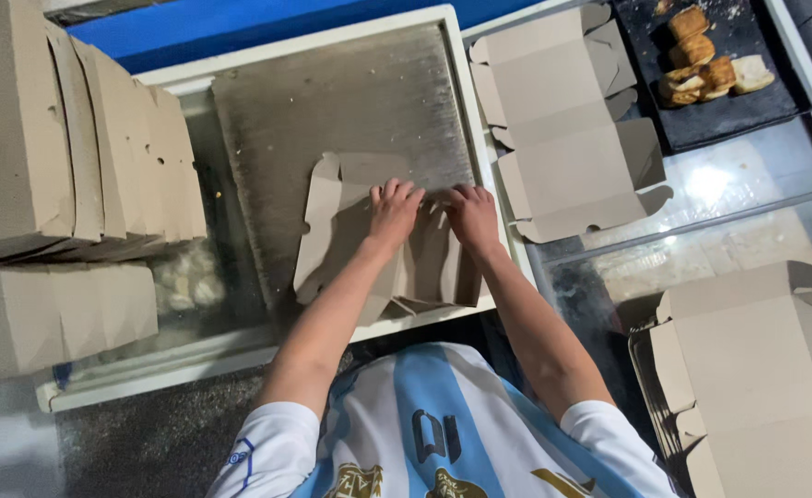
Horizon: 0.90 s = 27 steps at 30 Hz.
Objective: The person assembles flat cardboard boxes by folding the sides and tucking the tabs into slots to form a three-dimensional container. The person repeats this process for several boxes, stacking the finished ones on a nearby surface.
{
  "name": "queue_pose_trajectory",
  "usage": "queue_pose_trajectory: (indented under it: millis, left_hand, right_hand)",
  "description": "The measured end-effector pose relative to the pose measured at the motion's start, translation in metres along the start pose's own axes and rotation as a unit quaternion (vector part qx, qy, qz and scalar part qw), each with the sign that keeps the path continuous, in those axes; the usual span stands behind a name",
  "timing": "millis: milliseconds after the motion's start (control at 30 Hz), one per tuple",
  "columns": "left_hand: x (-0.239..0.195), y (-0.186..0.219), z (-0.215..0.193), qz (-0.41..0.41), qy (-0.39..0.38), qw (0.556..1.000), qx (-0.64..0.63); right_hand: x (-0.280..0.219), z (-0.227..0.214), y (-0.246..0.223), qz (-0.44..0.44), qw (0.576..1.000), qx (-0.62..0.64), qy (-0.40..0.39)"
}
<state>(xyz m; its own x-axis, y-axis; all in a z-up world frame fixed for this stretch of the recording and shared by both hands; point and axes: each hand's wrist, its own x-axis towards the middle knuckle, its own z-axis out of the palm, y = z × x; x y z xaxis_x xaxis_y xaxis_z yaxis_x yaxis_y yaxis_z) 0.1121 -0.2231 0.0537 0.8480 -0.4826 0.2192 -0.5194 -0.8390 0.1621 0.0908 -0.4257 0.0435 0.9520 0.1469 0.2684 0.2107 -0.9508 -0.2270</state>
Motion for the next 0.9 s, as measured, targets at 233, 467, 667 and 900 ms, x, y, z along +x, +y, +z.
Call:
queue_pose_trajectory:
  millis: [233, 467, 667, 900]
  left_hand:
    - [0.023, -0.018, 0.028, 0.008, -0.023, 1.0, 0.013]
    - [0.032, -0.016, -0.014, -0.045, -0.247, 0.96, -0.121]
    - [0.041, -0.013, -0.013, -0.012, -0.266, 0.962, -0.065]
    - [0.04, -0.037, 0.03, -0.023, -0.225, 0.974, -0.017]
  right_hand:
    - [0.013, 0.023, 0.013, -0.013, 0.998, -0.041, -0.052]
    - [0.004, 0.019, 0.024, -0.123, 0.981, 0.139, -0.053]
    - [-0.004, 0.031, 0.028, -0.144, 0.975, 0.164, -0.043]
    - [-0.002, 0.028, 0.036, -0.162, 0.975, 0.153, -0.014]
